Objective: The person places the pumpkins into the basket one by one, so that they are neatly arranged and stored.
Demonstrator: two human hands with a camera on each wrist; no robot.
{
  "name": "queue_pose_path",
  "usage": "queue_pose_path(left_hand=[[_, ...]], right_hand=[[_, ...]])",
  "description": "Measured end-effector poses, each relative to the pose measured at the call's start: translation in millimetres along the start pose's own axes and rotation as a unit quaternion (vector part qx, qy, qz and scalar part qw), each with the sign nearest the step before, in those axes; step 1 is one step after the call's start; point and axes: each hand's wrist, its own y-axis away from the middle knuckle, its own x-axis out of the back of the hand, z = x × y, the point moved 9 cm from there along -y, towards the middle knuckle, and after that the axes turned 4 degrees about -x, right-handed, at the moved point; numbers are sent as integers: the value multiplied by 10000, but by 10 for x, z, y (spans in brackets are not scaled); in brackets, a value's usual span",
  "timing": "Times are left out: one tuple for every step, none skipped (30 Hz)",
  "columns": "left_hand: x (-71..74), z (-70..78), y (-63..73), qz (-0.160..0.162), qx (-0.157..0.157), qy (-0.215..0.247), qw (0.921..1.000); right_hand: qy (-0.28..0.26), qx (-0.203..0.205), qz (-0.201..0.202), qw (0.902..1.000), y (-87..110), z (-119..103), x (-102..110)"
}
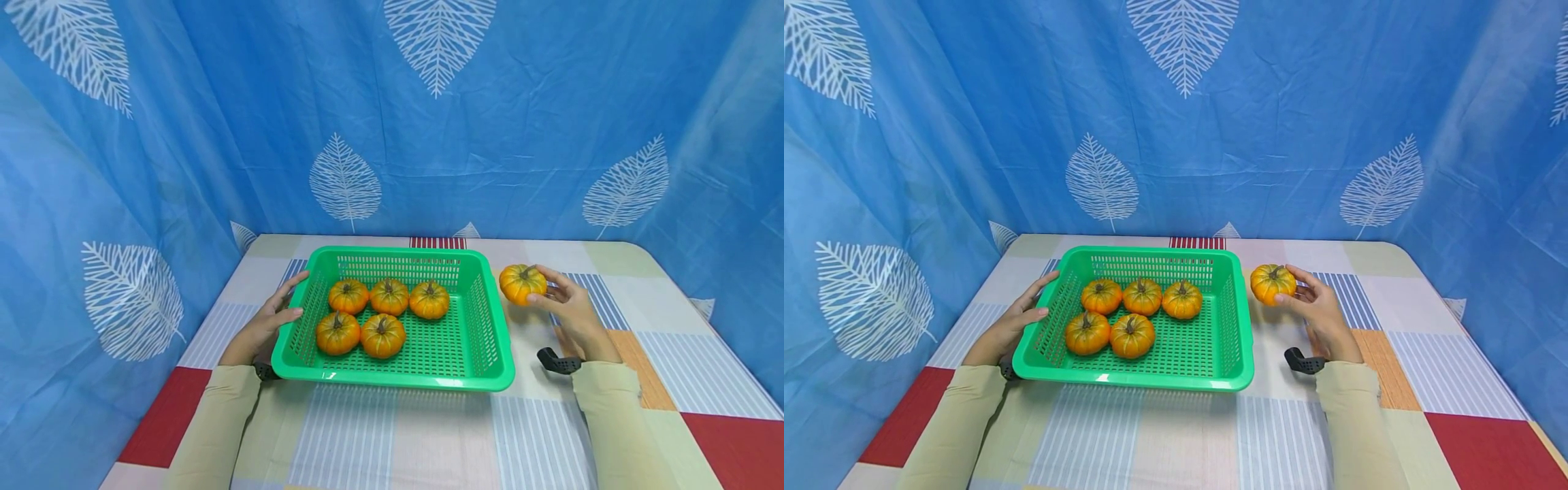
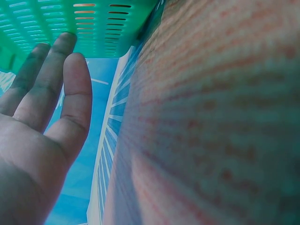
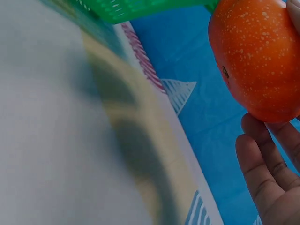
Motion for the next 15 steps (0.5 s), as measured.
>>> queue_pose_path(left_hand=[[-2,2,1,-4,-6,5,10000],[-2,5,2,-7,-23,-5,10000],[-2,7,4,-5,-29,-22,10000],[-1,7,5,1,-28,-38,10000],[0,6,6,2,-24,-34,10000],[1,7,5,8,-25,-44,10000],[2,5,5,11,-15,-42,10000],[3,3,5,15,-3,-39,10000],[3,3,4,20,9,-25,10000],[2,1,3,18,24,-1,10000],[1,-4,1,14,43,42,10000],[-1,-3,-1,16,50,53,10000],[-3,-4,-2,18,62,65,10000],[-5,-3,-3,19,71,71,9999],[-6,-5,-3,23,89,88,9999]], right_hand=[[46,95,26,9999,7,-39,7],[54,201,40,9998,13,-80,11],[61,314,40,9995,18,-121,15],[35,400,31,9992,24,-156,17],[-38,490,11,9988,29,-191,17],[-101,578,-4,9983,35,-224,16],[-171,668,-30,9976,39,-256,13],[-237,751,-37,9969,45,-286,12],[-284,834,-40,9961,51,-315,11],[-318,911,-31,9953,58,-345,9],[-379,986,-35,9944,64,-373,6],[-408,1058,-32,9935,71,-401,3],[-453,1129,-43,9926,77,-430,-2],[-546,1192,-67,9913,85,-459,-9],[-585,1263,-93,9902,94,-490,-18]])
